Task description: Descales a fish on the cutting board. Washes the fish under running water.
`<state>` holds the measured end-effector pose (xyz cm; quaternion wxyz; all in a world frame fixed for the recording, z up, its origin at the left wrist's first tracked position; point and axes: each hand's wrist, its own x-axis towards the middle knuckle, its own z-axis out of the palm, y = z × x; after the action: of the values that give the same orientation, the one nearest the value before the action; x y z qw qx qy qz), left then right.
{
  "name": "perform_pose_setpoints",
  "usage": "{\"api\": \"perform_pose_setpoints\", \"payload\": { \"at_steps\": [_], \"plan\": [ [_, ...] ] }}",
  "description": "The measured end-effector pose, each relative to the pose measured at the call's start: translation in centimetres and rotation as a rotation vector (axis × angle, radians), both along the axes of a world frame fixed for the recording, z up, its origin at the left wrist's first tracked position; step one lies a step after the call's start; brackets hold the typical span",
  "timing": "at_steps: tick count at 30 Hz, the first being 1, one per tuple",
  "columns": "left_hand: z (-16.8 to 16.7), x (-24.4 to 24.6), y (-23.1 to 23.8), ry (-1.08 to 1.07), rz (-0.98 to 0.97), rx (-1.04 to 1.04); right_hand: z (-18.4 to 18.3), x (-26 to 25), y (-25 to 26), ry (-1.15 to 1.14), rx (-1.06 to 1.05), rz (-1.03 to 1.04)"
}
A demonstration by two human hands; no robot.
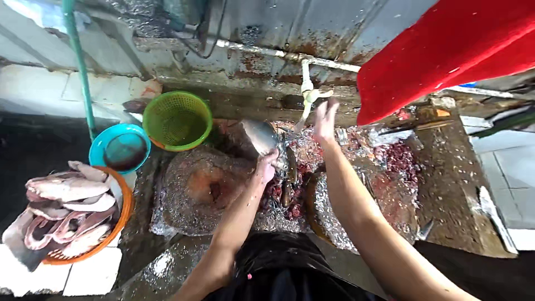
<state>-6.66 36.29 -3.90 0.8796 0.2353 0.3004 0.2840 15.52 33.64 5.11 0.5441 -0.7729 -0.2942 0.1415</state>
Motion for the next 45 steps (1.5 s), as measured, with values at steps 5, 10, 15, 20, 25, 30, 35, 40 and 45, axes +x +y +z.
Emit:
{"api": "perform_pose_setpoints", "payload": {
  "at_steps": [5, 10, 15, 20, 25, 30, 35, 40, 45],
  "plan": [
    [-1.2, 9.0, 1.6, -0.046, -0.023, -0.041, -4.4, -0.6, -2.2, 0.519, -0.358, 0.431],
    [-2.2, 11.4, 2.4, 0.018, -0.034, -0.105, -4.2, 1.6, 0.1, 0.412, -0.426, 0.385],
    [-2.5, 10.3, 2.3, -0.072, -0.12, -0.007, -3.5, 1.9, -0.4, 0.329, -0.483, 0.42],
    [0.1, 11.6, 4.0, -0.021, 0.027, -0.194, -4.8, 1.4, -1.9, 0.286, -0.535, 0.438],
    [-1.8, 10.1, 7.1, 0.22, 0.334, -0.494, -6.5, 0.4, -0.7, 0.522, -0.557, 0.313],
    [-2.1, 4.4, 4.8, 0.408, 0.13, -0.222, -10.7, -0.3, 3.0, 0.186, -0.843, 0.267],
    [-2.3, -1.0, 1.6, 0.427, -0.045, 0.027, -14.8, 0.3, 8.3, -0.201, -0.862, 0.332],
    [-2.6, -5.6, 0.0, 0.466, -0.051, 0.308, -17.4, 2.3, 13.6, -0.31, -1.05, 0.463],
    [-2.2, -7.0, 0.7, 0.463, -0.054, 0.465, -17.9, 1.8, 14.3, -0.231, -1.177, 0.576]
  ]
}}
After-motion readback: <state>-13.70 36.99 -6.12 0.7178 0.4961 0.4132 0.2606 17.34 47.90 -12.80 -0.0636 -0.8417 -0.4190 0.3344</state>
